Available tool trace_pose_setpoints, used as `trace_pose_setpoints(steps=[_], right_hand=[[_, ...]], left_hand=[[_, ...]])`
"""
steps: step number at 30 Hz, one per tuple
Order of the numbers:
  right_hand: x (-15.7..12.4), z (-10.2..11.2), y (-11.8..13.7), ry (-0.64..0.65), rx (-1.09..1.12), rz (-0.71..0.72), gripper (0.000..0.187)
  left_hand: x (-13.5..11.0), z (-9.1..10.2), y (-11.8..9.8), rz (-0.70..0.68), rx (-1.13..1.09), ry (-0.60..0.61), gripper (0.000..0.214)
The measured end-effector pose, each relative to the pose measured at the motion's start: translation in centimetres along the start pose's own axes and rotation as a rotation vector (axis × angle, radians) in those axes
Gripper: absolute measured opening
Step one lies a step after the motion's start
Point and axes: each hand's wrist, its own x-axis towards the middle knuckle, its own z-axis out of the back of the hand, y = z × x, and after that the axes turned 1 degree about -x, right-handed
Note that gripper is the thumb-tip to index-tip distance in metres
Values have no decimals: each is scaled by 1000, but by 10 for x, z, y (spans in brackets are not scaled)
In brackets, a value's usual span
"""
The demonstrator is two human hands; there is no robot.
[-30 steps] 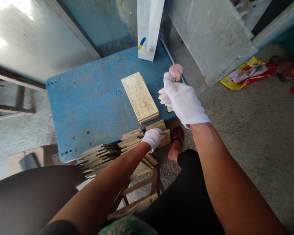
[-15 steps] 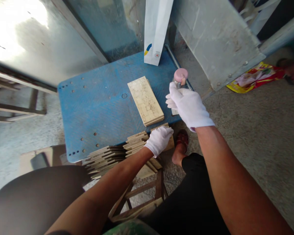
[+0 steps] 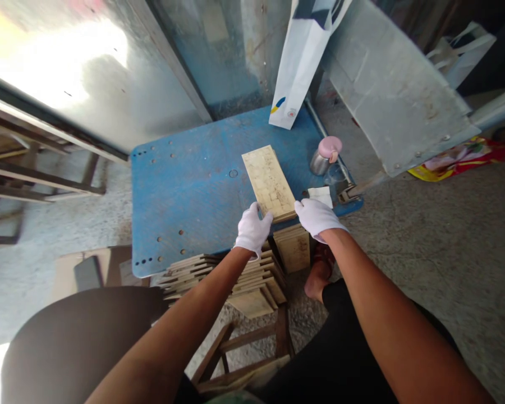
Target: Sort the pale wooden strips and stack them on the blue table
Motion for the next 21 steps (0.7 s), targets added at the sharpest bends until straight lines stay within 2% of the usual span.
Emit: trace_pose_setpoints(steps=[5,11,17,21], right_hand=[[9,-10,5,43,-20,25,43],[14,-13,6,34,138,-20,45],[11,-18,-1,25,391,-81,45],[12,-24,-8,25,479,-128,45]], left_hand=[[12,0,-6,46,-101,129,37],[8,-8,-5,100,-323,169,44],[-2,-13,-2,128,-209,180,68],[-15,-18,-4,155,-227,198,87]])
